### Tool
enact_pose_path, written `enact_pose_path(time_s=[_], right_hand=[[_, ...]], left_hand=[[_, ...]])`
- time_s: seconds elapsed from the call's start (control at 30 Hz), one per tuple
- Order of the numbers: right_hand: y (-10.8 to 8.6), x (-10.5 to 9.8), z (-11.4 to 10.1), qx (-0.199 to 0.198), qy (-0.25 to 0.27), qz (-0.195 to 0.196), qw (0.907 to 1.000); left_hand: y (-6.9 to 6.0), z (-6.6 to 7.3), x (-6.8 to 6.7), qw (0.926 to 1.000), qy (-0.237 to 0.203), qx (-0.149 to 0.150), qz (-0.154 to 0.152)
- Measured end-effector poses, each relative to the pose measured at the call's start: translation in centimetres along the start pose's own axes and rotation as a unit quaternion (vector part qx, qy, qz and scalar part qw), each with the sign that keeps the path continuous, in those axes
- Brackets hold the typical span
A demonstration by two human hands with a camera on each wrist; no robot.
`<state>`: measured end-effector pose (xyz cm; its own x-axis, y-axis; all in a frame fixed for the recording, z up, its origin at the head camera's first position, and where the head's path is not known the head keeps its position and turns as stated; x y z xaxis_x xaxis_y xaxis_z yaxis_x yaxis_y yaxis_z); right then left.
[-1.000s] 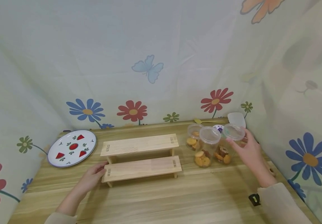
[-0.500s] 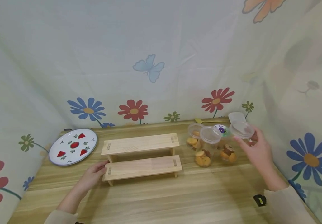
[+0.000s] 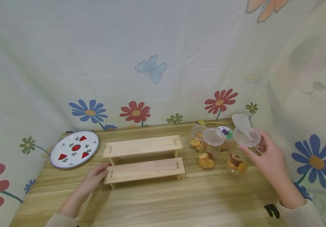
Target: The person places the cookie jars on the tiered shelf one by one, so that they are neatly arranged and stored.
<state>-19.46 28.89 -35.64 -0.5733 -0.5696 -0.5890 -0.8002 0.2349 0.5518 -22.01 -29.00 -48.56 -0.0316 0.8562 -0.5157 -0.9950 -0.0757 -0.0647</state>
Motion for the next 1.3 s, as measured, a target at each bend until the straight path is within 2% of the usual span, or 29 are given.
enact_pose_path(time_s=[0.3, 0.6, 0.83, 1.03, 1.3], right_hand=[[-0.5, -0.9, -2.1, -0.014, -0.004, -0.012, 0.9998], [-1.1, -0.6, -5.5, -0.043, 0.046, -0.041, 0.9972], [-0.6, 1.0, -7.5, -0.075, 0.082, -0.053, 0.9923], [0.1, 2.9, -9.4, -0.094, 0.126, -0.066, 0.9854], [0.4, 5.4, -11.4, -0.095, 0.176, -0.097, 0.9750]], left_hand=[[0.0, 0.0, 0.2, 0.9998, 0.004, -0.017, 0.009], [0.2, -0.1, 0.4, 0.9996, 0.003, -0.010, 0.026], [0.2, 0.0, 0.4, 0.9995, -0.011, -0.012, 0.028], [0.1, -0.3, 0.5, 0.9984, -0.045, -0.023, 0.026], [0.1, -0.5, 0.5, 0.9978, -0.056, -0.022, 0.028]])
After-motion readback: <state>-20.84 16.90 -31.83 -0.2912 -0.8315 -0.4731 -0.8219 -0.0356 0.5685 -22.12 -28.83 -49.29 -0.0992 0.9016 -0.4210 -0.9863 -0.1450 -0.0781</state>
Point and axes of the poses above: each hand's wrist, its own y-axis towards the middle knuckle, its own x-axis out of the palm, z = x × y, the point moved 4 cm from there along y, towards the middle knuckle, and after that the axes turned 9 degrees about z, right-handed, at the moved point
